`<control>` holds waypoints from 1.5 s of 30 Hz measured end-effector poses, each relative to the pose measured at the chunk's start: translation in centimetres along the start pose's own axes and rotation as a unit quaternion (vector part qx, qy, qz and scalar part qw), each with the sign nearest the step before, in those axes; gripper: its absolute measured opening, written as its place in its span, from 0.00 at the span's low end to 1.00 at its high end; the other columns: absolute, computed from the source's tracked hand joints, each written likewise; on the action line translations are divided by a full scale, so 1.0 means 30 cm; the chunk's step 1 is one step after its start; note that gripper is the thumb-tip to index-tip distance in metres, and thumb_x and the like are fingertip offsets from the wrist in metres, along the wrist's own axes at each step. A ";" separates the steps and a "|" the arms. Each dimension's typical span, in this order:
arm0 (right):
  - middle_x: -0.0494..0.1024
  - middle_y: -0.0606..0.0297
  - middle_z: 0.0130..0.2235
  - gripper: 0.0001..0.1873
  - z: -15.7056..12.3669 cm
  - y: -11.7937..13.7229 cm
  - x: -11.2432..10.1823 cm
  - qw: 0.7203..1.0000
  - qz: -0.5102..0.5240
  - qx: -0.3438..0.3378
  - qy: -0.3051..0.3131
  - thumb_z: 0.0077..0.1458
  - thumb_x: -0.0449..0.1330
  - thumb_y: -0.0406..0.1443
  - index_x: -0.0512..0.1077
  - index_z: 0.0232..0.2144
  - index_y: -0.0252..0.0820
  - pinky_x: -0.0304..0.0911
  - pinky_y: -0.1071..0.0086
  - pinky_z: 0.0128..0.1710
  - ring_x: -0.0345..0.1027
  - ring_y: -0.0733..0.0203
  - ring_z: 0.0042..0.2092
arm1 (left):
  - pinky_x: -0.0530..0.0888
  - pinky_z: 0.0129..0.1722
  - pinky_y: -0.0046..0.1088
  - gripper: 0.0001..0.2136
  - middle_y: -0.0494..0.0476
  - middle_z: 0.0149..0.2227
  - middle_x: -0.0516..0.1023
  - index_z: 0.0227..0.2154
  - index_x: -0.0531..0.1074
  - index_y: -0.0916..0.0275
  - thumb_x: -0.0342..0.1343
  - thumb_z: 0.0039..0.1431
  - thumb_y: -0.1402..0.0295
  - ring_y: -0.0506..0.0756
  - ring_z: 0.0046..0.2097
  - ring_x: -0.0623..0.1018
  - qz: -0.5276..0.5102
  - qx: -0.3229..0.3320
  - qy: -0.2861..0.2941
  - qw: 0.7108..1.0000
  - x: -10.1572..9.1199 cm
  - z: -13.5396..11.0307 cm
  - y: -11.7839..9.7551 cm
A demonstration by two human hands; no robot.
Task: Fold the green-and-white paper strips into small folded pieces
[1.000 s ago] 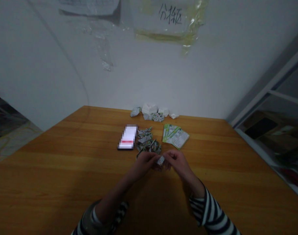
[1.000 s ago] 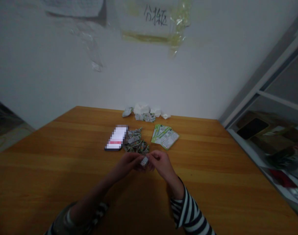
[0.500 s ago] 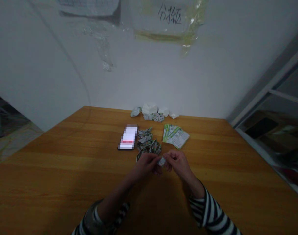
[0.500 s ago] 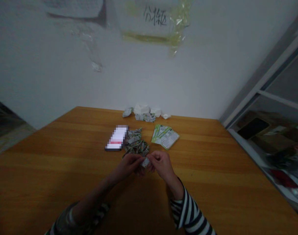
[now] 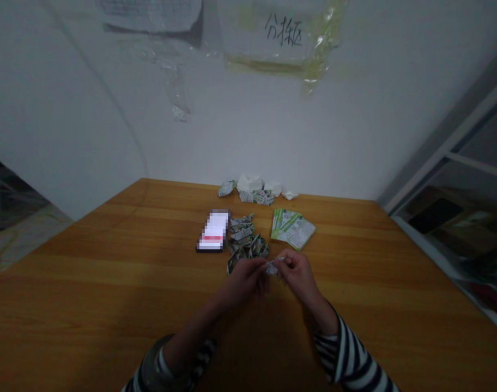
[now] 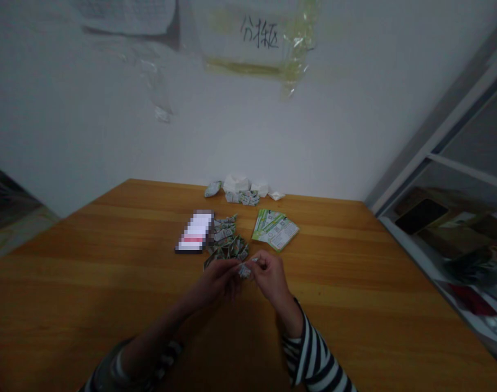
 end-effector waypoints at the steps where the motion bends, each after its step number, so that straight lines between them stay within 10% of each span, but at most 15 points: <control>1: 0.65 0.75 0.15 0.10 0.000 0.005 -0.003 1.000 -0.004 0.003 0.005 0.49 0.62 0.39 0.68 0.22 0.39 0.48 0.79 0.15 0.53 0.72 0.16 | 0.68 0.18 0.21 0.19 0.52 0.19 0.76 0.25 0.68 0.65 0.48 0.60 0.53 0.51 0.18 0.74 -0.017 -0.012 0.015 1.000 0.002 0.000 0.001; 12: 0.64 0.75 0.18 0.06 -0.001 0.030 -0.001 0.992 -0.004 -0.013 0.126 0.51 0.61 0.36 0.75 0.31 0.39 0.51 0.77 0.19 0.56 0.70 0.20 | 0.76 0.35 0.31 0.19 0.58 0.32 0.81 0.41 0.72 0.66 0.49 0.60 0.54 0.57 0.34 0.81 -0.064 -0.070 0.120 0.988 0.022 -0.036 -0.026; 18: 0.69 0.70 0.25 0.17 -0.015 0.062 0.021 0.978 -0.128 -0.130 0.096 0.52 0.62 0.36 0.74 0.46 0.43 0.62 0.73 0.26 0.63 0.65 0.26 | 0.74 0.31 0.26 0.15 0.52 0.32 0.77 0.43 0.68 0.64 0.59 0.52 0.68 0.52 0.31 0.78 -0.036 0.026 0.045 0.998 0.013 -0.004 0.012; 21: 0.73 0.60 0.40 0.23 -0.048 0.102 0.068 0.940 -0.223 -0.239 0.101 0.53 0.62 0.35 0.69 0.53 0.46 0.67 0.64 0.40 0.68 0.57 0.41 | 0.73 0.30 0.26 0.11 0.52 0.30 0.77 0.37 0.69 0.65 0.58 0.49 0.74 0.53 0.30 0.77 0.083 0.075 -0.084 0.990 -0.029 0.008 0.025; 27: 0.71 0.53 0.43 0.17 -0.067 0.120 0.048 0.885 -0.368 -0.276 -0.073 0.57 0.58 0.36 0.72 0.49 0.44 0.64 0.52 0.47 0.65 0.50 0.47 | 0.73 0.41 0.33 0.15 0.60 0.41 0.79 0.47 0.71 0.62 0.53 0.55 0.74 0.57 0.41 0.78 0.242 0.128 -0.235 0.933 -0.079 -0.008 -0.018; 35: 0.73 0.50 0.50 0.26 -0.067 0.047 0.101 0.882 -0.388 -0.269 0.007 0.54 0.54 0.28 0.64 0.56 0.38 0.66 0.56 0.50 0.67 0.50 0.51 | 0.75 0.39 0.34 0.20 0.64 0.38 0.81 0.55 0.66 0.65 0.45 0.59 0.73 0.57 0.36 0.80 0.260 0.068 -0.192 0.944 -0.041 0.017 0.026; 45: 0.76 0.49 0.46 0.26 -0.074 0.060 0.094 0.893 -0.349 -0.283 -0.014 0.55 0.53 0.29 0.63 0.57 0.36 0.69 0.59 0.46 0.71 0.51 0.46 | 0.71 0.51 0.33 0.24 0.62 0.52 0.75 0.57 0.65 0.60 0.48 0.57 0.77 0.58 0.51 0.76 0.253 0.180 -0.204 0.928 -0.039 -0.004 0.009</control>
Point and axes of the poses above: each hand's wrist, its own z-axis towards the middle knuckle, its own x-axis out of the palm, y = z × x, the point moved 5 cm from there along z, towards the middle knuckle
